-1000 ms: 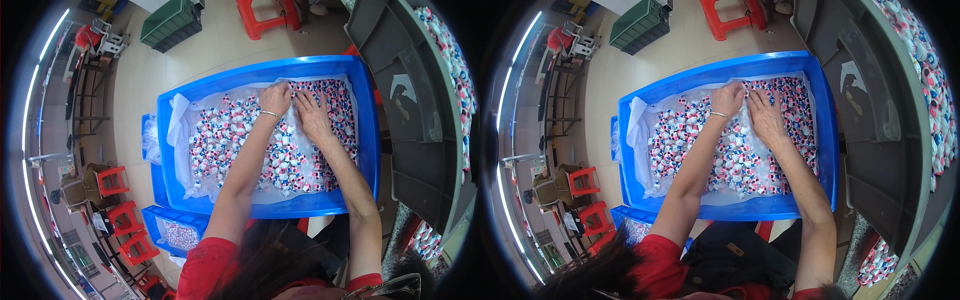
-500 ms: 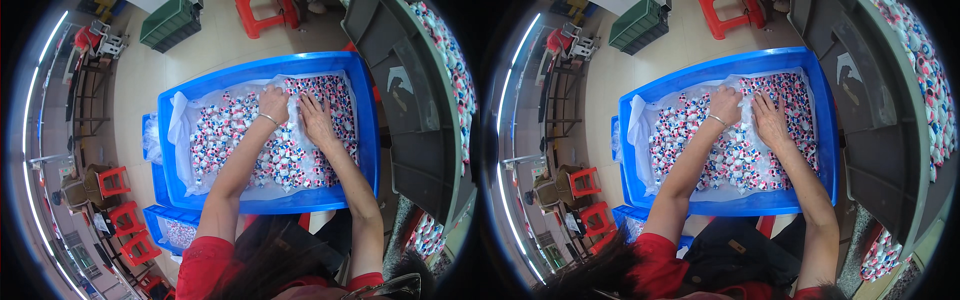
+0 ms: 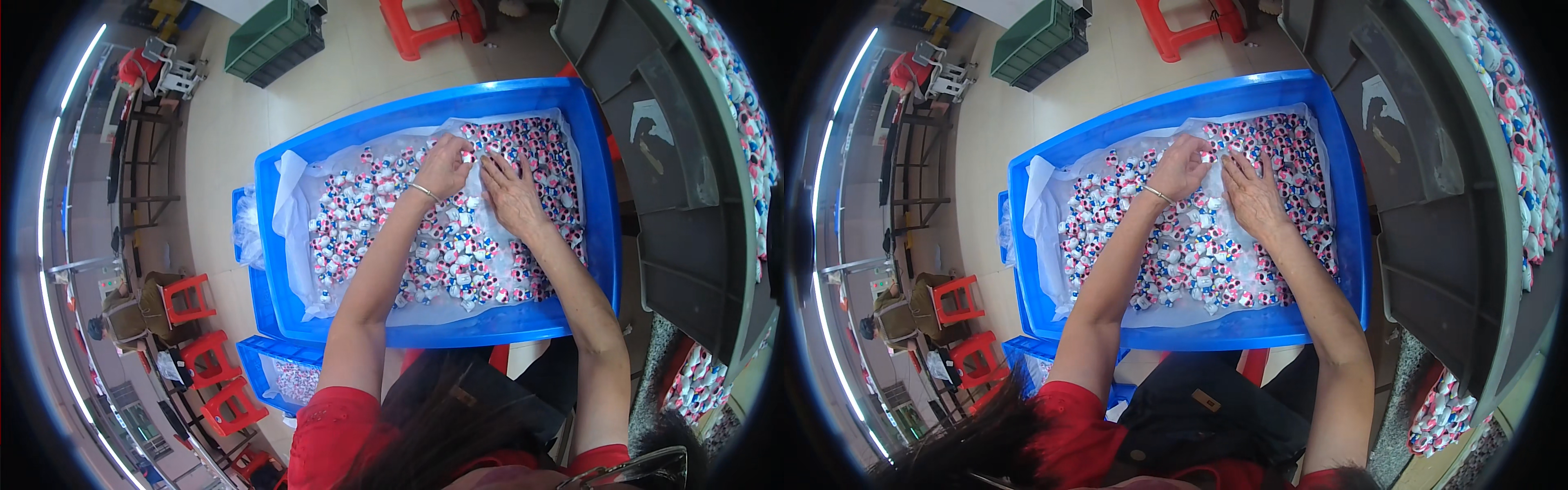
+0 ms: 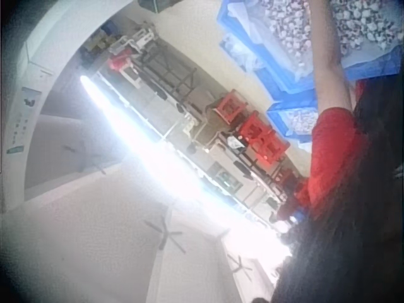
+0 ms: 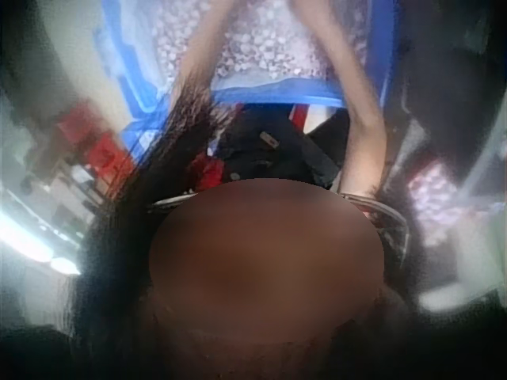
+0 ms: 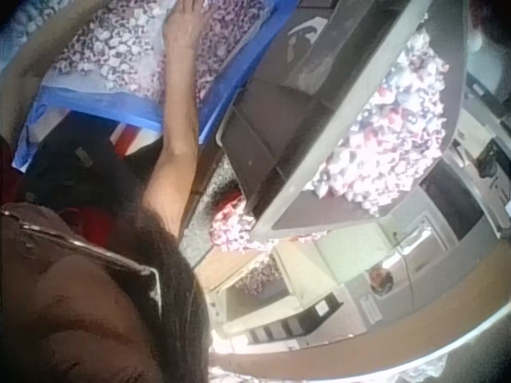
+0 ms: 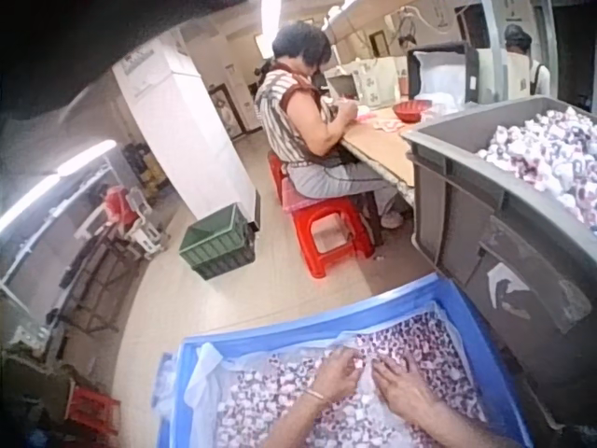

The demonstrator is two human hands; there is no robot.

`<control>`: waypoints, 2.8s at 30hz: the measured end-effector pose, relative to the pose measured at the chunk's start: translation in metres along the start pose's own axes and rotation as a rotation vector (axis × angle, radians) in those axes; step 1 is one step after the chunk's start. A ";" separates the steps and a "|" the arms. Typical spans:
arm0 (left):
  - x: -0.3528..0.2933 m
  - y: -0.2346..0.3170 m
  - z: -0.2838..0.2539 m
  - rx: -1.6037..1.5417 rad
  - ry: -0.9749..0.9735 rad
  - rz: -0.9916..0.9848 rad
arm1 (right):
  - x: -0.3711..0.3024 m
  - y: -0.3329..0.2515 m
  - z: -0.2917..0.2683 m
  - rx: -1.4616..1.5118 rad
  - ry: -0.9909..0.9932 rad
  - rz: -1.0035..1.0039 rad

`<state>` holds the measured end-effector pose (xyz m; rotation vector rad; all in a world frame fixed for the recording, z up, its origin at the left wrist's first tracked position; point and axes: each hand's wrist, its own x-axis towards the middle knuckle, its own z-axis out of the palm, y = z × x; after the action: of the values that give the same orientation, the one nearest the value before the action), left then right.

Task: The person arranges small wrapped items into rows inside a plastic tray by hand.

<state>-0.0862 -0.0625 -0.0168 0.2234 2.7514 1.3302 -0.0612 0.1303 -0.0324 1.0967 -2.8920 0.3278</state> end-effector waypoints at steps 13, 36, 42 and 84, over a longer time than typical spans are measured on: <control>-0.001 -0.013 0.019 0.412 0.191 0.221 | -0.006 0.002 0.004 0.109 0.095 0.009; -0.018 0.006 -0.016 0.835 -0.254 0.282 | -0.035 -0.007 -0.016 0.203 -0.017 0.053; -0.019 0.004 -0.022 0.725 -0.256 0.326 | -0.038 -0.004 -0.013 0.198 0.007 0.055; -0.041 0.020 0.031 0.398 0.164 0.381 | -0.057 -0.006 -0.022 0.166 -0.035 0.110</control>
<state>-0.0397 -0.0330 -0.0203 0.7247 3.2113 0.8686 -0.0158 0.1675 -0.0157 0.9743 -3.0085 0.5677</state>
